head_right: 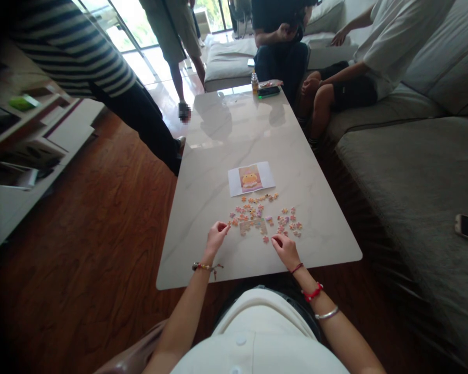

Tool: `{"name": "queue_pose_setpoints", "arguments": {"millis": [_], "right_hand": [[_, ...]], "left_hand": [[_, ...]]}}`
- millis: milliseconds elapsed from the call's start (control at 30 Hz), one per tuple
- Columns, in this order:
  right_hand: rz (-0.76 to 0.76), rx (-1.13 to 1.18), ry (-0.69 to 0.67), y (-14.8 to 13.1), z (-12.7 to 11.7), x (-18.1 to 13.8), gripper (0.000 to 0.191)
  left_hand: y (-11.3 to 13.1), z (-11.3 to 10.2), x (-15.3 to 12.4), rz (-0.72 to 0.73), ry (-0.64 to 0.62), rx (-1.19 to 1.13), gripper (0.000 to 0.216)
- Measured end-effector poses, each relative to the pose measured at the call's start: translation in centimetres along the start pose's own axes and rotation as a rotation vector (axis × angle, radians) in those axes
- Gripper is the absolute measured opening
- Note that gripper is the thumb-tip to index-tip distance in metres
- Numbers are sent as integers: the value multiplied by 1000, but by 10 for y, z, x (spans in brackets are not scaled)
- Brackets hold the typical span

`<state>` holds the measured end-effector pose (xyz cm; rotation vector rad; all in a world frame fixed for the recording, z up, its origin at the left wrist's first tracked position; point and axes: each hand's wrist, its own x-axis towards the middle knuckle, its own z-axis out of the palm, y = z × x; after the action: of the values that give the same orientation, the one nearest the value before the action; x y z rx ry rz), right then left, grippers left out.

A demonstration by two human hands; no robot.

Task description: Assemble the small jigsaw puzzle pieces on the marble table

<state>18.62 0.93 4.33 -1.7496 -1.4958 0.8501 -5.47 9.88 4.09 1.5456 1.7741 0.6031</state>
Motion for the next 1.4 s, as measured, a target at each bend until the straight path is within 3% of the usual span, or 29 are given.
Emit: {"name": "queue_pose_setpoints", "arguments": {"millis": [100, 200, 267, 367, 667, 1033, 1167, 1400], "right_hand": [[61, 82, -3, 1, -5, -1, 23], [145, 322, -129, -1, -3, -6, 31], [168, 453, -213, -3, 2, -9, 35], [199, 486, -204, -3, 10, -12, 30], [247, 480, -187, 9, 18, -5, 28], [168, 569, -286, 3, 7, 8, 30], [176, 607, -223, 2, 9, 8, 37], [25, 310, -69, 3, 14, 14, 22]], "left_hand": [[11, 16, -27, 11, -102, -100, 18], [26, 44, -53, 17, -276, -322, 22], [35, 61, -65, 15, -320, -367, 22], [43, 75, -73, 54, -326, -324, 20], [46, 74, -68, 65, -319, -276, 18], [55, 77, -56, 3, -439, -567, 26], [54, 80, -54, -65, -373, -623, 29], [49, 86, -53, -56, -288, -552, 26]]}}
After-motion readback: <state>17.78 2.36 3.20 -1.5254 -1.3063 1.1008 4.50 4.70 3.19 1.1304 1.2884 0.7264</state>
